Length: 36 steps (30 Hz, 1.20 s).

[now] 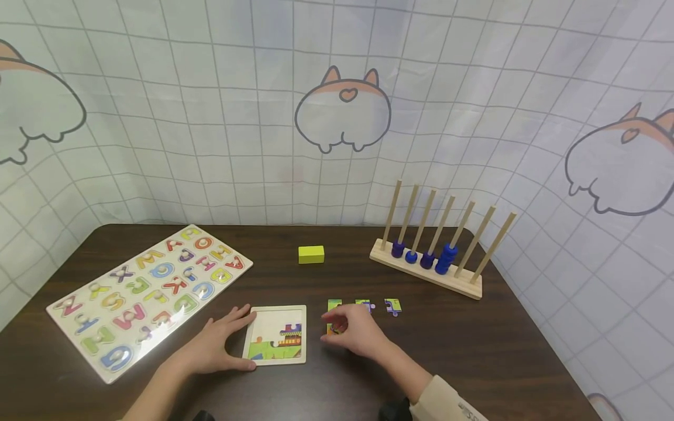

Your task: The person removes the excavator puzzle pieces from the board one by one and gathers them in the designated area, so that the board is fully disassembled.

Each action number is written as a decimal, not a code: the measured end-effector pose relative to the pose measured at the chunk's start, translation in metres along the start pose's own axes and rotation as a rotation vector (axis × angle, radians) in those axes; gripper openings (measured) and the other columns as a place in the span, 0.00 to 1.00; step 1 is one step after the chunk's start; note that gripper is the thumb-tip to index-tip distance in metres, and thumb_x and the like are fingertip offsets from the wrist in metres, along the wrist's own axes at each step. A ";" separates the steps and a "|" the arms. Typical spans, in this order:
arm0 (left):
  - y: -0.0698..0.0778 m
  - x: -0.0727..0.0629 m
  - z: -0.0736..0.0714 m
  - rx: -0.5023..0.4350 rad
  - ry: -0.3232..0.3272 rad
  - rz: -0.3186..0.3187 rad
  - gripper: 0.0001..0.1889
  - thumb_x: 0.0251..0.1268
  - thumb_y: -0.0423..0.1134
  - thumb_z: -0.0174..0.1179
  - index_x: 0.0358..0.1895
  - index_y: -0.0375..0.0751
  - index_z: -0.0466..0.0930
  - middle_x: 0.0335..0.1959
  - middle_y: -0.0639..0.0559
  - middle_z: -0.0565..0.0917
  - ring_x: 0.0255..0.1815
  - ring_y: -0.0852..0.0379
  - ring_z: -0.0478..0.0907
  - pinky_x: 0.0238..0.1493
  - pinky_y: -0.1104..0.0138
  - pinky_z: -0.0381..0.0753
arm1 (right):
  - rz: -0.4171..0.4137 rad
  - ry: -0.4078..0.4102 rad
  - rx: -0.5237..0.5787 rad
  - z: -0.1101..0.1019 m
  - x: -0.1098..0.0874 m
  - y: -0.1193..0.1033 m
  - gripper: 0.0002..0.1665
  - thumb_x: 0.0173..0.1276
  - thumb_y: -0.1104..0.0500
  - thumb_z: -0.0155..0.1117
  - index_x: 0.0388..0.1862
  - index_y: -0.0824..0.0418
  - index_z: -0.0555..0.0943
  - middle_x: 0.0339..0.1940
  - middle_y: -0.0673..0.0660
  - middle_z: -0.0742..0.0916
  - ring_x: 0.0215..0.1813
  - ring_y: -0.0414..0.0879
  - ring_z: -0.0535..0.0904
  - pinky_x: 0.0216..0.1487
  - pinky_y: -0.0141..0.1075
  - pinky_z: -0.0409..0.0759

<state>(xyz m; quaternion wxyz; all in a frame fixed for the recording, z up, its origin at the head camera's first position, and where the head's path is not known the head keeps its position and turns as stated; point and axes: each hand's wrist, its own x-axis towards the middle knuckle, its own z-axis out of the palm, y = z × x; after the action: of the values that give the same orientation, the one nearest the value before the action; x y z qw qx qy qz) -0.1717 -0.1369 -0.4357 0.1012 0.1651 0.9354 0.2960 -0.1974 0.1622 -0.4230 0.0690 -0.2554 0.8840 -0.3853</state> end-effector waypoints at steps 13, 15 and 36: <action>-0.001 0.001 0.000 0.002 0.000 0.002 0.52 0.32 0.60 0.73 0.65 0.39 0.65 0.68 0.40 0.59 0.69 0.38 0.50 0.59 0.34 0.41 | -0.005 -0.070 -0.049 0.019 0.026 -0.021 0.19 0.50 0.58 0.73 0.41 0.65 0.83 0.36 0.55 0.85 0.32 0.44 0.77 0.31 0.27 0.76; -0.001 0.001 0.000 0.003 -0.001 -0.001 0.52 0.32 0.60 0.73 0.65 0.39 0.65 0.68 0.40 0.59 0.69 0.38 0.50 0.59 0.34 0.41 | -0.016 -0.076 -0.060 0.022 0.029 -0.022 0.19 0.50 0.58 0.74 0.41 0.65 0.83 0.35 0.55 0.85 0.31 0.44 0.77 0.31 0.27 0.76; 0.000 0.000 0.000 -0.003 0.005 0.003 0.52 0.32 0.60 0.73 0.65 0.39 0.65 0.68 0.40 0.60 0.69 0.38 0.51 0.59 0.34 0.42 | 0.013 -0.153 -0.137 0.032 0.042 -0.029 0.17 0.48 0.61 0.74 0.39 0.64 0.84 0.29 0.50 0.82 0.26 0.38 0.70 0.28 0.27 0.70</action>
<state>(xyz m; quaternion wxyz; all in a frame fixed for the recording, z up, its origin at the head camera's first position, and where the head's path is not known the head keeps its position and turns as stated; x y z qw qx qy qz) -0.1718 -0.1373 -0.4360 0.0984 0.1657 0.9349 0.2981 -0.2121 0.1036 -0.4212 0.1213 -0.2825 0.9020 -0.3031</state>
